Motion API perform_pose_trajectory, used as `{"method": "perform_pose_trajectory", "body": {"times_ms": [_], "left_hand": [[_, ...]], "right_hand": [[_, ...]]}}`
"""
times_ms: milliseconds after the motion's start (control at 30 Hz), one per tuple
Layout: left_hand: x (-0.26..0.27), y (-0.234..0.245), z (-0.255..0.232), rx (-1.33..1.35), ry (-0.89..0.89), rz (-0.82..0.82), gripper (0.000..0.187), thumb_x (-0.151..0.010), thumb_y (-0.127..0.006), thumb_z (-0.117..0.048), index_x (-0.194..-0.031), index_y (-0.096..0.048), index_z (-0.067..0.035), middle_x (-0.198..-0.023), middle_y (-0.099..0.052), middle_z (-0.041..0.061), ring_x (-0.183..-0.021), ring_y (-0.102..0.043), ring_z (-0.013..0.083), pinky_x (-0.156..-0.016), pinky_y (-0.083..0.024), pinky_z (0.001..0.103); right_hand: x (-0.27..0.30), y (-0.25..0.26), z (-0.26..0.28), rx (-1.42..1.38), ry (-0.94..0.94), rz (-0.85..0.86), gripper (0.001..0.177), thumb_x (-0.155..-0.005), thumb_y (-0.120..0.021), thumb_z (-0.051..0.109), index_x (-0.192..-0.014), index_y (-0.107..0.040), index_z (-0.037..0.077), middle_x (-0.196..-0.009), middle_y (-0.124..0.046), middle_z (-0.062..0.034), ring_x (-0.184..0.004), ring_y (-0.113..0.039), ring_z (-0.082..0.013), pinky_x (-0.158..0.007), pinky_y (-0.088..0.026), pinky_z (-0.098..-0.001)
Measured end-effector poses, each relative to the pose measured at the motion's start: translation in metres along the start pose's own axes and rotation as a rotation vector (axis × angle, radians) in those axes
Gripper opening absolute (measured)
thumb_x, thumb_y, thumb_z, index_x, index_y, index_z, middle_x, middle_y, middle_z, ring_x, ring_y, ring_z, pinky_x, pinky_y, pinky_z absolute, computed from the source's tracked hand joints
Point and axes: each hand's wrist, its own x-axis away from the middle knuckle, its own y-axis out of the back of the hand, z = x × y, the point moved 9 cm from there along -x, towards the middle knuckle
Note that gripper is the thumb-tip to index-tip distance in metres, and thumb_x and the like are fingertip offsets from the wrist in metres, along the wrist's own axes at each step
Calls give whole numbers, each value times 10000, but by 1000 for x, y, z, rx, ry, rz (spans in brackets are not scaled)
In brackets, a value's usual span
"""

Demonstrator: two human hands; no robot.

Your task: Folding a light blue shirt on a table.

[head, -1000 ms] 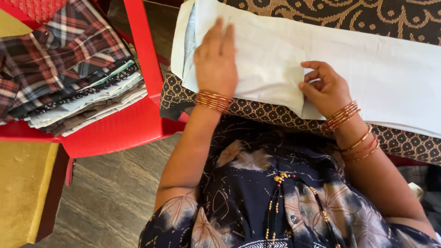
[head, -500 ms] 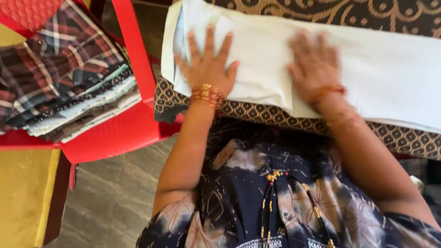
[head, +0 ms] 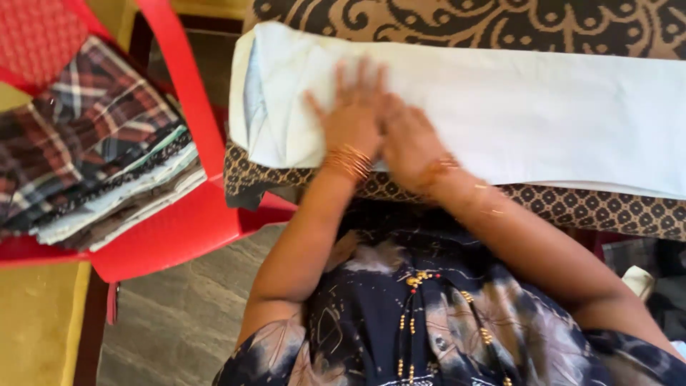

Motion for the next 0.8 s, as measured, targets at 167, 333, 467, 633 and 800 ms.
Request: {"method": "perform_pose_trajectory", "body": {"times_ms": [167,333,467,633,800], "left_hand": [[3,-5,56,101,221,391,742,-974,-373,-678,-1633,-149,-419,-1723,28,-65,-1587,50,307,-1087,-2,868],[-2,5,87,90,328,442,780,-917,-286,-773,-1612,-109,-466,-1711,95,-71,-1560,118,367,-1060,4,875],[4,-12,89,93,318,348,801,-941,-347,-739,-1635,-111,-417,-1714,101,-7,-1553,123,422,-1052,5,879],[3,-14,41,95,169,37,849,-1016,-536,-631,-1698,-165,-285,-1733,48,88,-1563,78,453,-1080,26,877],[-3,-18,-81,118,-123,107,861,-975,-580,-578,-1668,-175,-265,-1754,-45,1,-1604,6,314,-1128,14,833]], "right_hand": [[-6,30,-62,200,-50,-21,663,-1046,-421,460,-1613,-243,166,-1698,-152,-82,-1557,-134,-293,-1215,-135,-561],[59,70,-224,156,-453,-3,693,-1050,-404,463,-1663,-186,225,-1751,-88,-27,-1597,-66,-288,-1241,-112,-567],[166,97,-340,108,-768,-189,678,-1099,-385,497,-1694,-200,231,-1781,-111,-43,-1637,-77,-299,-1298,-73,-577],[183,118,-319,162,-851,-341,656,-1191,-407,440,-1711,-146,139,-1738,-168,-233,-1549,-198,-437,-1215,-202,-610],[67,7,-176,190,-244,19,478,-1034,-441,354,-1385,-480,31,-1488,-422,-92,-1374,-386,-239,-1117,-357,-459]]}}
